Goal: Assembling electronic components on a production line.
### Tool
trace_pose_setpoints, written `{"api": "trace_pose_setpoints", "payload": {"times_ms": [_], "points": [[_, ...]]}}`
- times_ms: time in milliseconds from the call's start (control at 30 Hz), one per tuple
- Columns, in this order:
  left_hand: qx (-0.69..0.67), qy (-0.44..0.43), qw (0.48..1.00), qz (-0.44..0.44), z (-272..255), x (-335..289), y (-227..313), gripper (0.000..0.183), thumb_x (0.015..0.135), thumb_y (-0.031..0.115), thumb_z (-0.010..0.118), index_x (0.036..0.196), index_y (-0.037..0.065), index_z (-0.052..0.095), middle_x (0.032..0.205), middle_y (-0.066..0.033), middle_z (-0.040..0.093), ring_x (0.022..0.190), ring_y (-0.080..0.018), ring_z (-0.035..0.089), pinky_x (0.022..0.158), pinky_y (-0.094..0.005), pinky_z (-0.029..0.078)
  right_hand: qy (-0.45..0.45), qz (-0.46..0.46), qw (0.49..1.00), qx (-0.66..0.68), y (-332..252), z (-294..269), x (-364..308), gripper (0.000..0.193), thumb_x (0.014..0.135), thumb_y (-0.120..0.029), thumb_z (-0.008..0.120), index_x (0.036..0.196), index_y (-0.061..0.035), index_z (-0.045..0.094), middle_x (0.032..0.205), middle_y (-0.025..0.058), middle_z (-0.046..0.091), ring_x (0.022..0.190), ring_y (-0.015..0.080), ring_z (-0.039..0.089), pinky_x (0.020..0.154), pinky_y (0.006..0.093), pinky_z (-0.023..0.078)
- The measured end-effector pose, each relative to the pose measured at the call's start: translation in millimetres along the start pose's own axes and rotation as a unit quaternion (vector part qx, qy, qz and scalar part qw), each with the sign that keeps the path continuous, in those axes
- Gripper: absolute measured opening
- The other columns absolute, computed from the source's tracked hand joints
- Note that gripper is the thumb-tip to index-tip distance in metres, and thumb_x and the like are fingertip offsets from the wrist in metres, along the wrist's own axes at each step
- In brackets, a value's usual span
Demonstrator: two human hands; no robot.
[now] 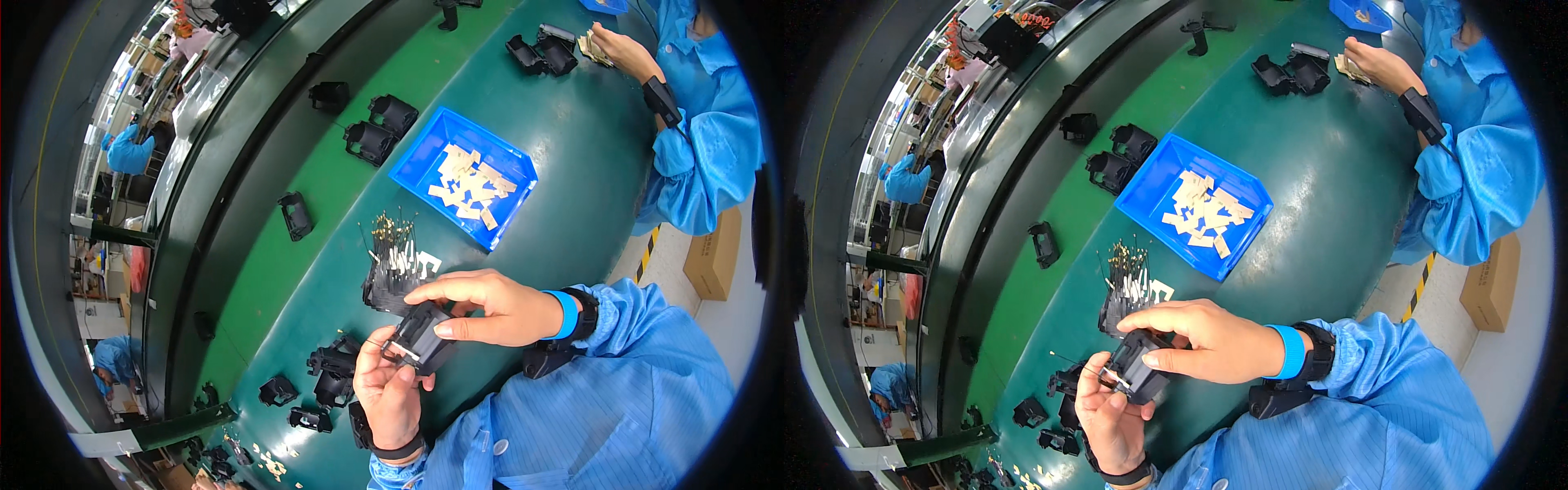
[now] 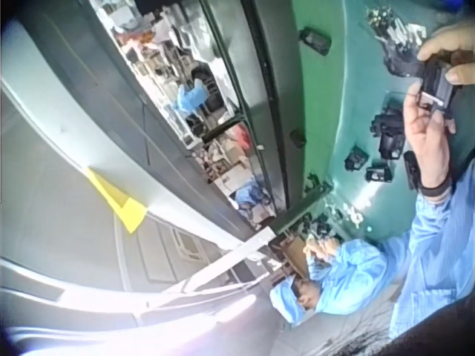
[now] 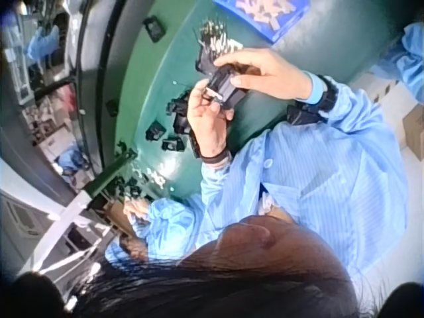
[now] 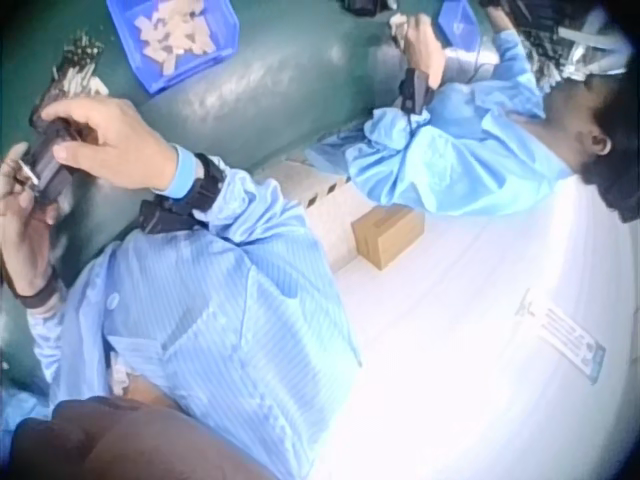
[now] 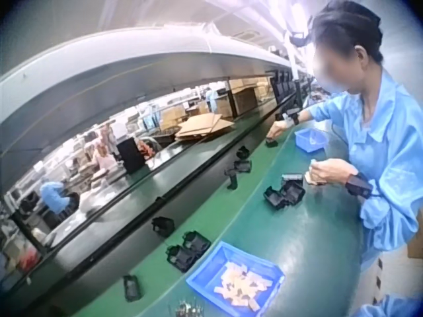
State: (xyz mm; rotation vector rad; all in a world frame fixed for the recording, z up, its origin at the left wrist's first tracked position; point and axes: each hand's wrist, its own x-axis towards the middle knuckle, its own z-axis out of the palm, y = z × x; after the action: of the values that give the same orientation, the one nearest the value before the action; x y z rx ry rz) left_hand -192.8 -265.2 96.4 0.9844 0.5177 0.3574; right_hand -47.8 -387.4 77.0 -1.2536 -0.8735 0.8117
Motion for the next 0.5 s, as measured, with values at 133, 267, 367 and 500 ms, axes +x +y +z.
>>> {"api": "trace_pose_setpoints", "payload": {"times_ms": [133, 267, 367, 500], "points": [[-0.021, -0.014, 1.0, -0.019, -1.5, 1.0, 1.4, 0.049, 0.076, 0.003, 0.061, 0.12, 0.0, 0.041, 0.093, -0.0038, 0.056, 0.071, -0.0149, 0.06, 0.047, -0.0274, 0.048, -0.019, 0.014, 0.999, -0.022, -3.1, -3.0, 0.4, 0.041, 0.086, -0.015, 0.06, 0.123, -0.0017, 0.05, 0.114, 0.0132, 0.055, 0.096, 0.0172, 0.056, 0.072, 0.0258, 0.047], [-0.027, 0.007, 0.998, -0.052, -2.7, 1.6, 3.5, 0.046, 0.076, 0.0, 0.06, 0.119, 0.001, 0.043, 0.09, -0.0025, 0.057, 0.07, -0.0142, 0.06, 0.048, -0.0277, 0.049, -0.016, -0.023, 0.999, -0.043, 3.3, -3.6, 0.8, 0.041, 0.085, -0.015, 0.06, 0.123, -0.0016, 0.05, 0.112, 0.0133, 0.055, 0.093, 0.0172, 0.056, 0.072, 0.026, 0.047], [-0.024, 0.015, 0.997, -0.075, -5.3, 1.2, 5.5, 0.044, 0.076, -0.002, 0.058, 0.118, 0.001, 0.045, 0.088, -0.0022, 0.058, 0.07, -0.0136, 0.06, 0.048, -0.0279, 0.05, -0.019, -0.019, 0.999, -0.046, 4.3, -3.0, 0.5, 0.04, 0.085, -0.014, 0.06, 0.122, -0.0014, 0.051, 0.109, 0.0126, 0.056, 0.09, 0.0167, 0.057, 0.071, 0.0261, 0.047], [-0.033, 0.002, 0.996, -0.089, -7.9, 2.1, 6.6, 0.043, 0.077, -0.005, 0.056, 0.117, 0.003, 0.045, 0.088, -0.0031, 0.059, 0.069, -0.0135, 0.06, 0.049, -0.0283, 0.05, -0.002, -0.009, 1.0, -0.02, 5.7, -1.5, 0.5, 0.041, 0.081, -0.014, 0.06, 0.119, -0.0047, 0.053, 0.106, 0.0108, 0.059, 0.077, 0.0187, 0.056, 0.063, 0.0285, 0.045]]}}
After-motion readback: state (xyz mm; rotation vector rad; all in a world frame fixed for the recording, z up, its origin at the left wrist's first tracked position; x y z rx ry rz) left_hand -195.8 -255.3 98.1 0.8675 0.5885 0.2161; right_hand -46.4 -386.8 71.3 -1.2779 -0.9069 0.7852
